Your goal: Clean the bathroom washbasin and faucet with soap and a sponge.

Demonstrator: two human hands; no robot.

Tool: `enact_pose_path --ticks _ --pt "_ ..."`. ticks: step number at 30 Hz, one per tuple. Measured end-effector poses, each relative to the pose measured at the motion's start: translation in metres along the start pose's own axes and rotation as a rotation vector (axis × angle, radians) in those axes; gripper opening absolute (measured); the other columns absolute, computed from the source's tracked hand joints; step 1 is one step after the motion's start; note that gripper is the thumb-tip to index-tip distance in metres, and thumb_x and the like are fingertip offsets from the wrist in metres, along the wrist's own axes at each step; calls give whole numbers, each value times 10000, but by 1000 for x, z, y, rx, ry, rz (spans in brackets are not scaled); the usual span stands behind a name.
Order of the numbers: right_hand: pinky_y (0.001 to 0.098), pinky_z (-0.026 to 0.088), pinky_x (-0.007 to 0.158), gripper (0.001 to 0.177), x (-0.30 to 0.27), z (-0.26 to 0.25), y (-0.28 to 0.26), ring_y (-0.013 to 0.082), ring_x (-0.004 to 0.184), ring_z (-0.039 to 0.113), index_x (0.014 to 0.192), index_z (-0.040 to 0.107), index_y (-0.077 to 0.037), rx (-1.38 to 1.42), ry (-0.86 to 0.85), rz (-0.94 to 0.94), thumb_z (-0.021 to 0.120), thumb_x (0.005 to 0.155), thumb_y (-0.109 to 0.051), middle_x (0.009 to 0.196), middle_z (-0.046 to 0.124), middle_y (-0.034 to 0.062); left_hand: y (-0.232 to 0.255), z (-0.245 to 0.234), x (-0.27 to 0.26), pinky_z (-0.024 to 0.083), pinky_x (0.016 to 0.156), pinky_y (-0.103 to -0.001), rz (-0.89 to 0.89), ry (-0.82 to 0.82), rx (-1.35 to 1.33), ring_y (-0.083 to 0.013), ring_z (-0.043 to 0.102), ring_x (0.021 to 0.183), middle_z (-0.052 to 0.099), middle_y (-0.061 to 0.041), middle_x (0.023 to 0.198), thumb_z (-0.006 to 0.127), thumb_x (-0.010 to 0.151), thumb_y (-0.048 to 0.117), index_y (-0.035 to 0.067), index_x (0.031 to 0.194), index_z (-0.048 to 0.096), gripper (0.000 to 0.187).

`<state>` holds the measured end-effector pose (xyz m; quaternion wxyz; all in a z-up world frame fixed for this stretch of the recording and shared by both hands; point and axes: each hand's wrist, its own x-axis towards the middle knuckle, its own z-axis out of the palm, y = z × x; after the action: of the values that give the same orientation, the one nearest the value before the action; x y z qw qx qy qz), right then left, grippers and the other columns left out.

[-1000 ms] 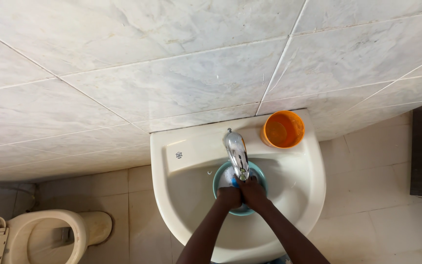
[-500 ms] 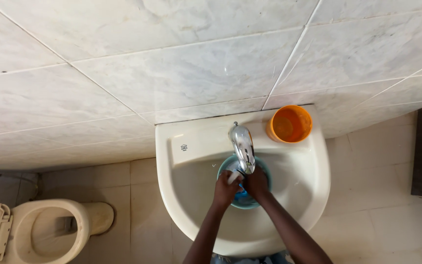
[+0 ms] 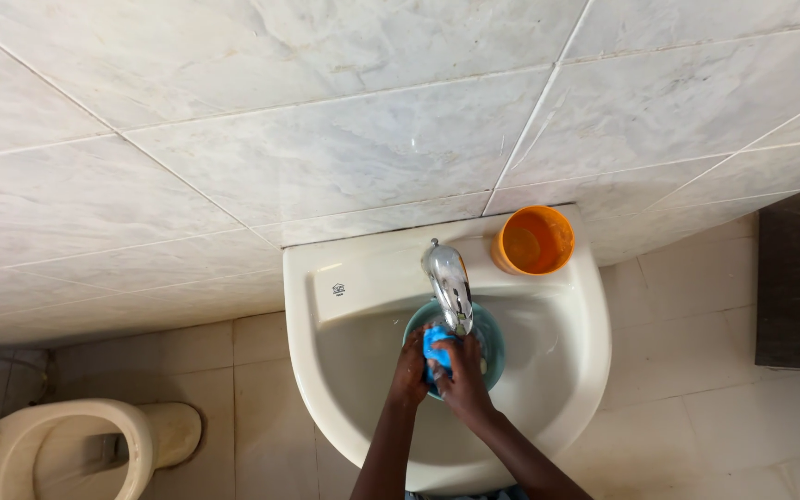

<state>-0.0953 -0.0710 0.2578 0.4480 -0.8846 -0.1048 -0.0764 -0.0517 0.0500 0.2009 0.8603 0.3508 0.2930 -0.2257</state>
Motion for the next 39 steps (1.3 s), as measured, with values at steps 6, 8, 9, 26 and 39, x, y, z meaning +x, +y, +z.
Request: enact_pose_path --ticks 6,8,9,26,39 --pt "378 464 945 418 17 -1 37 337 1031 600 1318 533 -111 725 134 578 649 917 -109 1211 591 179 2 17 -3 471 591 -341 -105 -16 479 -160 591 834 648 -25 1014 455 1018 330 140 1267 588 340" --pt "367 459 961 417 18 -7 9 332 1070 589 1328 535 -93 605 127 460 633 924 -75 1215 589 166 -20 3 20 532 690 -322 -69 -85 246 -160 632 900 672 -38 1053 504 1032 326 110 1264 617 338" --pt "355 453 977 417 20 -10 -6 326 1109 577 1338 536 -75 487 117 339 618 931 -42 1219 587 152 -31 -4 31 595 788 -305 -30 -152 14 -162 672 965 695 -51 1092 553 1045 321 78 1261 645 338" --pt "497 508 882 470 11 -11 8 426 1091 609 1152 597 -57 -109 24 154 686 707 65 1138 612 188 -38 -2 27 543 917 -399 88 -364 -295 -242 648 1038 714 -90 1136 469 1068 534 44 1319 616 570" --pt "426 549 754 276 16 -34 -22 336 917 682 1052 663 -91 -46 169 365 690 793 1 1040 646 104 -43 12 26 526 914 -388 -53 -348 -217 -214 635 1014 662 -109 1176 483 1103 501 51 1376 613 542"
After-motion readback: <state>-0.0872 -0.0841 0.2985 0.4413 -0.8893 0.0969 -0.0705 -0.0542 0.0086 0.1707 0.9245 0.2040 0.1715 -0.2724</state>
